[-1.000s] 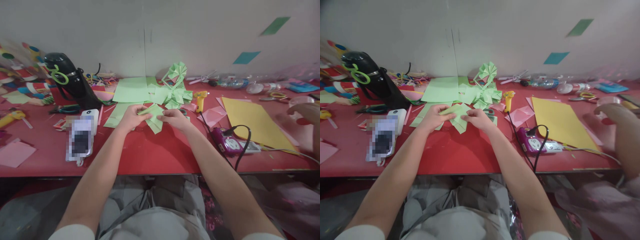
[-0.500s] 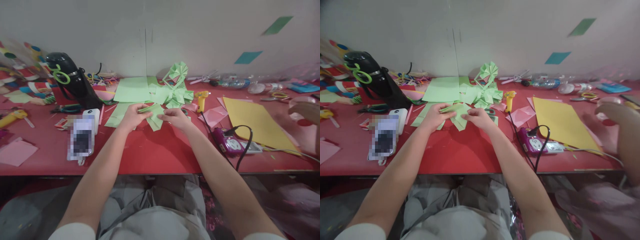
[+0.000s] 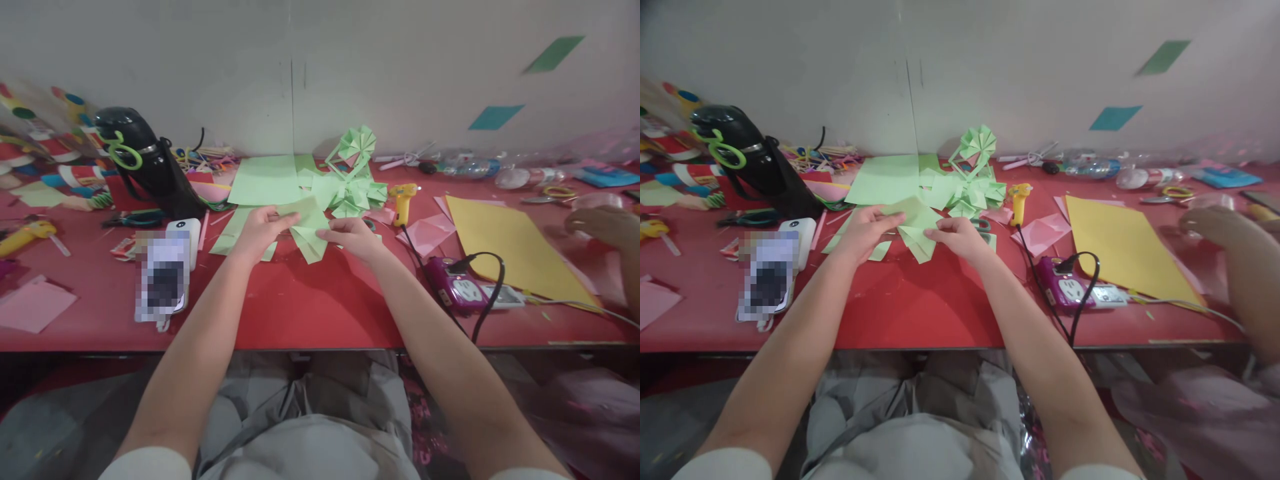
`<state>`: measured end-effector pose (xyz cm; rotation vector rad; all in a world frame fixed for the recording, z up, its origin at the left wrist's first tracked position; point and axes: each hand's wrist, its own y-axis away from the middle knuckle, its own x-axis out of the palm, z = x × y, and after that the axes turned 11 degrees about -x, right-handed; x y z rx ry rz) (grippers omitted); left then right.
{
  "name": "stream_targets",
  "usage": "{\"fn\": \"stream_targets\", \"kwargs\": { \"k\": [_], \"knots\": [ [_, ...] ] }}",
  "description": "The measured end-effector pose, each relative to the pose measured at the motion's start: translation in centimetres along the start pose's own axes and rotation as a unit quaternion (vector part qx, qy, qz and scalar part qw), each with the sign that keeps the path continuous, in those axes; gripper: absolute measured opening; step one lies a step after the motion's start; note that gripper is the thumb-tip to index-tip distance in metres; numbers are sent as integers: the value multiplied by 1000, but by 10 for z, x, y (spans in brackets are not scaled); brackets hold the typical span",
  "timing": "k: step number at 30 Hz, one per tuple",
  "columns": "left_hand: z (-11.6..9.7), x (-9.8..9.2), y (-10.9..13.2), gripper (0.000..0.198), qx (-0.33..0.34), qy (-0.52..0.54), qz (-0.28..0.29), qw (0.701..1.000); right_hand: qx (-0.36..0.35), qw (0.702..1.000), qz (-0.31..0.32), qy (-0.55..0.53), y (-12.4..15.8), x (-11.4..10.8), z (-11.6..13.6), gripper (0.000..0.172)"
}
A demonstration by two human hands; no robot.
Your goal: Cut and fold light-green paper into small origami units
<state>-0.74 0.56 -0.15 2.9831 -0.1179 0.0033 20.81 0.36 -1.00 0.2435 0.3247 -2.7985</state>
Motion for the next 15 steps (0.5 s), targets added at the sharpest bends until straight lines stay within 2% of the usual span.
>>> {"fn": "stream_targets", "kwargs": {
  "k": [3, 6, 12, 15],
  "knots": [
    [2, 1, 0, 49, 4, -40, -13, 999, 0, 1000, -2, -30, 0, 1, -1, 35],
    [3, 4, 1, 46, 26, -50, -9, 998, 8, 998, -5, -58, 1, 4, 2, 31],
    [4, 12, 3, 41, 68, -96, -30, 993, 3, 1000, -3, -31, 1, 11, 5, 37],
    [5, 11, 0, 41, 67, -93, -39, 993, -17, 1000, 12, -20, -1, 9, 2, 38]
  ]
}}
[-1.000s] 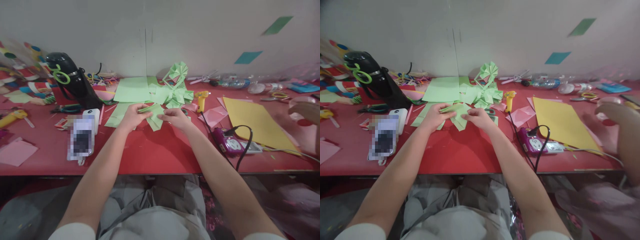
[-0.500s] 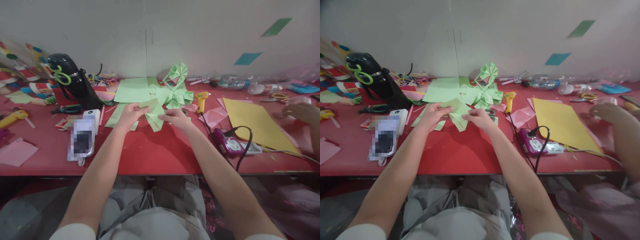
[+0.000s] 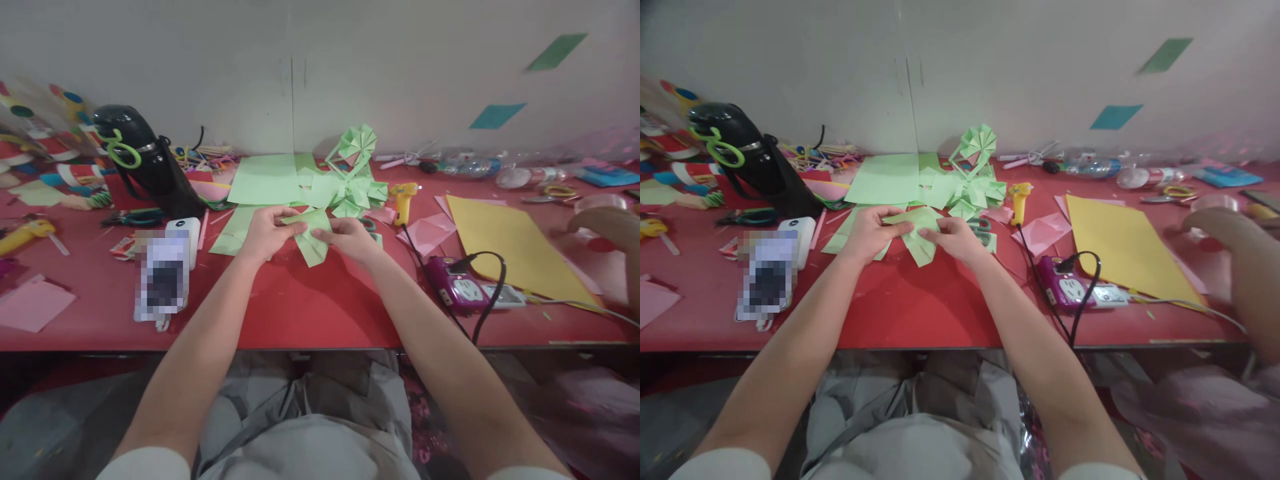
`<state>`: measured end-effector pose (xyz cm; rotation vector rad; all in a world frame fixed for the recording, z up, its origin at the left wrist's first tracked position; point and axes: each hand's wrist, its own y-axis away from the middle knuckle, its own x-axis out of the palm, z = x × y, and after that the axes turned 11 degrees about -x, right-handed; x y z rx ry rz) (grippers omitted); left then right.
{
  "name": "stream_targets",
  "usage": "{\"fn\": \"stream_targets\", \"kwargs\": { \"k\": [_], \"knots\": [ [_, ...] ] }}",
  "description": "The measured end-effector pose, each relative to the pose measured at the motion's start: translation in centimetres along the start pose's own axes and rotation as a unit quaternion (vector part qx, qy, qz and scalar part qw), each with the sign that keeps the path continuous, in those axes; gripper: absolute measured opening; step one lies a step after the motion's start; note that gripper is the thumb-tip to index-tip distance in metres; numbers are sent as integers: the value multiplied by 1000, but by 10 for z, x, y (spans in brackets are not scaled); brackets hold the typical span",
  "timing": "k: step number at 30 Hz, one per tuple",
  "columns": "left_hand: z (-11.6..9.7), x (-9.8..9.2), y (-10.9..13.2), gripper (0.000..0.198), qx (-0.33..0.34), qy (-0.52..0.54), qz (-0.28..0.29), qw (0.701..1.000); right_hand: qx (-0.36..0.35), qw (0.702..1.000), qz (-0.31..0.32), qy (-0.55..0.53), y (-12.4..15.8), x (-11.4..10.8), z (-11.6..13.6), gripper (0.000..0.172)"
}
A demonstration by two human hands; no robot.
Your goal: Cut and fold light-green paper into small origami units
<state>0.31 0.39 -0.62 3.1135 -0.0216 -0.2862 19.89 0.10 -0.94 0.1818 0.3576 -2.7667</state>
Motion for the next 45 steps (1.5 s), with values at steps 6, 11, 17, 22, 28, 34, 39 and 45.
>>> {"fn": "stream_targets", "kwargs": {
  "k": [6, 11, 17, 22, 28, 34, 39, 45],
  "knots": [
    [-5, -6, 1, 36, 42, 4, 12, 999, -67, 997, 16, 33, -1, -11, -2, 31],
    [-3, -12, -2, 29, 60, -29, -3, 998, -130, 982, -100, 91, -2, -15, 1, 17],
    [-3, -8, -3, 45, -145, 157, 142, 967, -209, 956, -143, 151, 0, -9, -3, 27],
    [-7, 0, 4, 45, -119, 185, 175, 960, -251, 941, -123, 192, -2, -3, -9, 30],
    [-1, 2, 0, 46, -76, 157, 82, 981, -132, 982, -126, -50, -6, 0, -12, 39],
    [6, 4, -3, 40, -43, 125, 84, 988, -69, 986, -115, -95, -3, 2, -7, 41],
    [8, 5, -4, 32, -81, 124, 62, 987, -110, 985, -123, -45, -3, 3, -10, 35],
    [8, 8, -7, 29, -114, 159, 26, 980, -254, 951, -106, 141, 1, 9, -12, 29]
  ]
}}
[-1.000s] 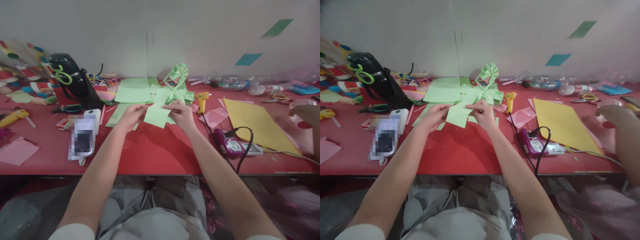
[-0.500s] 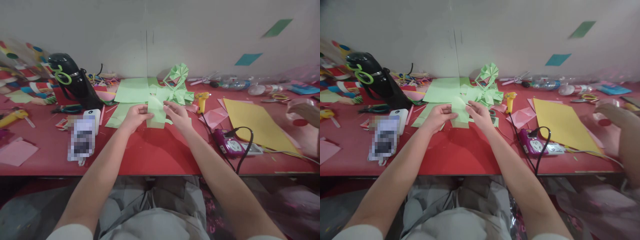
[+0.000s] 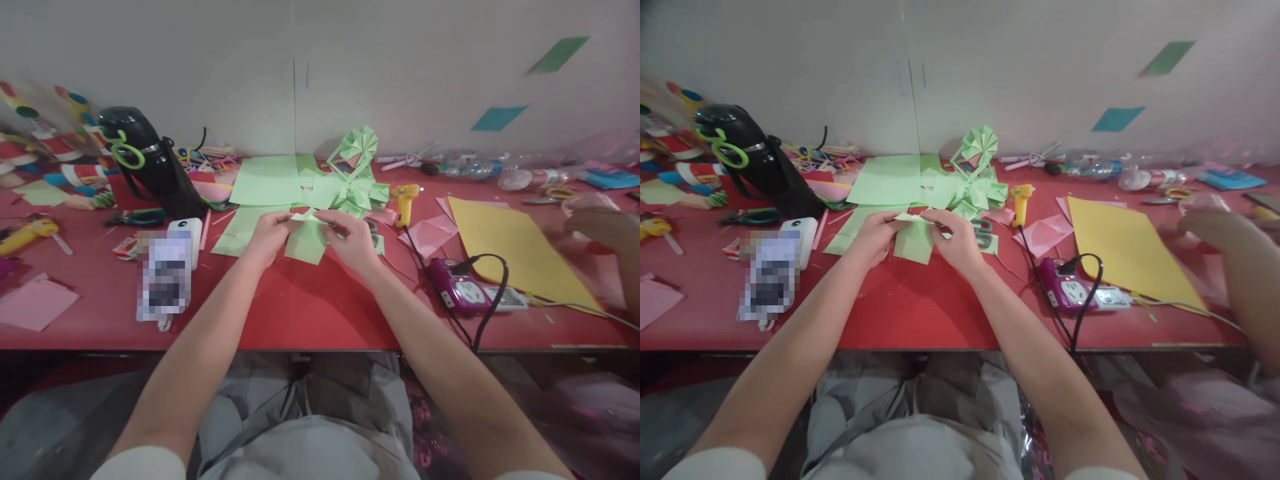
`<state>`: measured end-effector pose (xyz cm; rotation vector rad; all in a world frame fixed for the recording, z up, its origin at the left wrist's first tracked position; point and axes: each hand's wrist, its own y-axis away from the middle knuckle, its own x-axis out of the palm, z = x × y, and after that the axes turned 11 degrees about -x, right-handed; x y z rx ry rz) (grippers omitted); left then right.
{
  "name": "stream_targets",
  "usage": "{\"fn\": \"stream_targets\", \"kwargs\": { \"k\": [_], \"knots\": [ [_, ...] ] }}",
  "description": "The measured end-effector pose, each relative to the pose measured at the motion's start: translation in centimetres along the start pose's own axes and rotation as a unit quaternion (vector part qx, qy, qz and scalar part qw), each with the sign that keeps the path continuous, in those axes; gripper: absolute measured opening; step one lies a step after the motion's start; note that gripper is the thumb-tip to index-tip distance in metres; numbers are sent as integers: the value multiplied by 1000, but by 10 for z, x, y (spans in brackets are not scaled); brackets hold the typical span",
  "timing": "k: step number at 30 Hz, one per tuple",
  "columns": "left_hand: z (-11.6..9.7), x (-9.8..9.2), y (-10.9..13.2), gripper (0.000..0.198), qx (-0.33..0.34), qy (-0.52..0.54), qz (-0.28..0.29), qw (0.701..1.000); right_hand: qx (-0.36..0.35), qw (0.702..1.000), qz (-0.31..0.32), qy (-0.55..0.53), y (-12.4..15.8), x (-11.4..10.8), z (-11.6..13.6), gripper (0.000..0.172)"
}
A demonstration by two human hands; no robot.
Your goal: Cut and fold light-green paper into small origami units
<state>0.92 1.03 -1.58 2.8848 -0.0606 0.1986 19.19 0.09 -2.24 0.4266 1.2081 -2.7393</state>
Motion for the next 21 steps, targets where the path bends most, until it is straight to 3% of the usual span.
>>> {"fn": "stream_targets", "kwargs": {
  "k": [4, 8, 11, 15, 21],
  "knots": [
    [-6, -1, 3, 30, 2, 33, -10, 999, -58, 997, 41, 25, 1, -1, 0, 36],
    [-13, -4, 8, 42, -9, 29, 75, 997, -85, 994, 53, 50, 1, -4, -1, 34],
    [-13, -7, 10, 44, 37, -30, 106, 993, -84, 994, 54, 54, 0, -5, 0, 29],
    [-9, -8, 10, 41, 89, -124, 86, 985, -4, 1000, 27, -15, -3, -4, 6, 18],
    [-10, -1, 18, 40, 96, -202, 91, 970, 143, 986, 13, -80, -10, -3, 13, 28]
  ]
}}
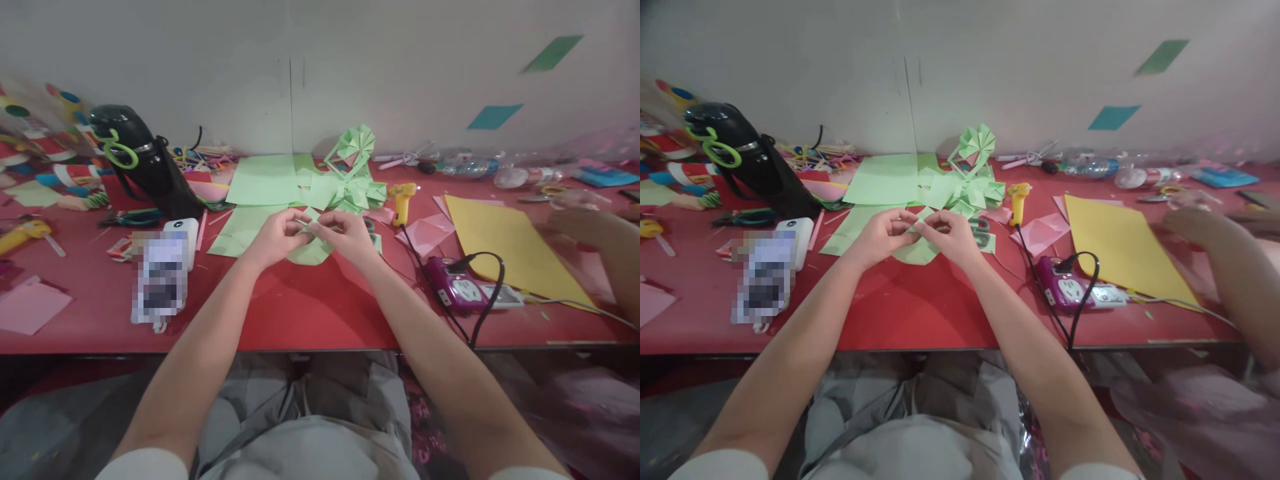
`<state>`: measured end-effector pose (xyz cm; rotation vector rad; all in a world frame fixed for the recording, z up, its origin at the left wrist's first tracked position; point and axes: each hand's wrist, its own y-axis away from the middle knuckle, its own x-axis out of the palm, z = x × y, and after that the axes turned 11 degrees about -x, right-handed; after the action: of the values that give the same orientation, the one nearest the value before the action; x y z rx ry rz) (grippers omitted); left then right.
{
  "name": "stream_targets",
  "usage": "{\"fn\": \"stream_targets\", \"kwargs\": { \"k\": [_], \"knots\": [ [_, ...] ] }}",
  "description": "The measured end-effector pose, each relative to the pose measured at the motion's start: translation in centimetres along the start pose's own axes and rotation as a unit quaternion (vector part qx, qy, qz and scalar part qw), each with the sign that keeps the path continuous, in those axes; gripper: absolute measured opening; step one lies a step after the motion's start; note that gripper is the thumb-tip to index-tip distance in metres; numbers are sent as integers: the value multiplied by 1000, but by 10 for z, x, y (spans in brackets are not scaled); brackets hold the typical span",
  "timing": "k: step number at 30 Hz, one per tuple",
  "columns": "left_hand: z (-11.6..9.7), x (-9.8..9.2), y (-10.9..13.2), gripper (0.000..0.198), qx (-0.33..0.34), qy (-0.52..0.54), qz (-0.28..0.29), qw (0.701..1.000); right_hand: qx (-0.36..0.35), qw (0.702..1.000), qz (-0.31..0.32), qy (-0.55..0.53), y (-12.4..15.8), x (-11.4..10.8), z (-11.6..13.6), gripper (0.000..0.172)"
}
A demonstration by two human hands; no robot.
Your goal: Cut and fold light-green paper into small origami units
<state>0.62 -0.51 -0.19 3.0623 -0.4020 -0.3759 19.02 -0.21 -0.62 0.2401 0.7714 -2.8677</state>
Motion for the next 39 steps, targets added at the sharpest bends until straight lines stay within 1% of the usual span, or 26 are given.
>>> {"fn": "stream_targets", "kwargs": {
  "k": [3, 5, 9, 12, 20, 25, 27, 29, 31, 32, 34, 37, 39],
  "knots": [
    [-4, 1, 3, 38, 8, -1, -6, 1000, 43, 999, -8, -21, -1, -3, 0, 31],
    [-6, 0, 4, 35, 21, 2, -10, 1000, 56, 997, -17, -39, -1, -5, -1, 32],
    [-7, -2, 6, 36, 48, 9, 16, 999, 53, 997, -21, -58, -1, -9, -4, 33],
    [-6, -3, 5, 35, 62, 8, 20, 998, 51, 996, -15, -67, -1, -11, -4, 34],
    [-5, -3, 4, 30, 67, 5, 2, 998, 36, 996, 1, -85, -1, -14, -1, 34],
    [-9, 0, 6, 24, 50, 15, -33, 998, 37, 998, 0, -47, -2, -14, -4, 34],
    [-8, 1, 5, 22, 36, 32, -56, 997, 4, 1000, -6, -27, -1, -13, -3, 34],
    [-6, 1, 3, 20, 21, 52, -75, 996, -55, 998, 3, -7, 1, -13, -2, 36],
    [-4, 2, 1, 19, 11, 68, -88, 994, -113, 992, 38, 36, 3, -12, 0, 39],
    [-3, 2, 0, 19, 7, 72, -91, 993, -136, 987, 57, 66, 3, -11, 0, 38],
    [-1, 2, -2, 19, -3, 81, -92, 992, -171, 975, 79, 117, 4, -9, 0, 27],
    [-1, 3, -3, 17, -21, 115, -83, 990, -193, 968, 74, 144, 3, -6, -2, 9],
    [-1, 4, -3, 16, -40, 147, -68, 986, -188, 969, 69, 147, 3, -6, -3, 7]
  ]
}}
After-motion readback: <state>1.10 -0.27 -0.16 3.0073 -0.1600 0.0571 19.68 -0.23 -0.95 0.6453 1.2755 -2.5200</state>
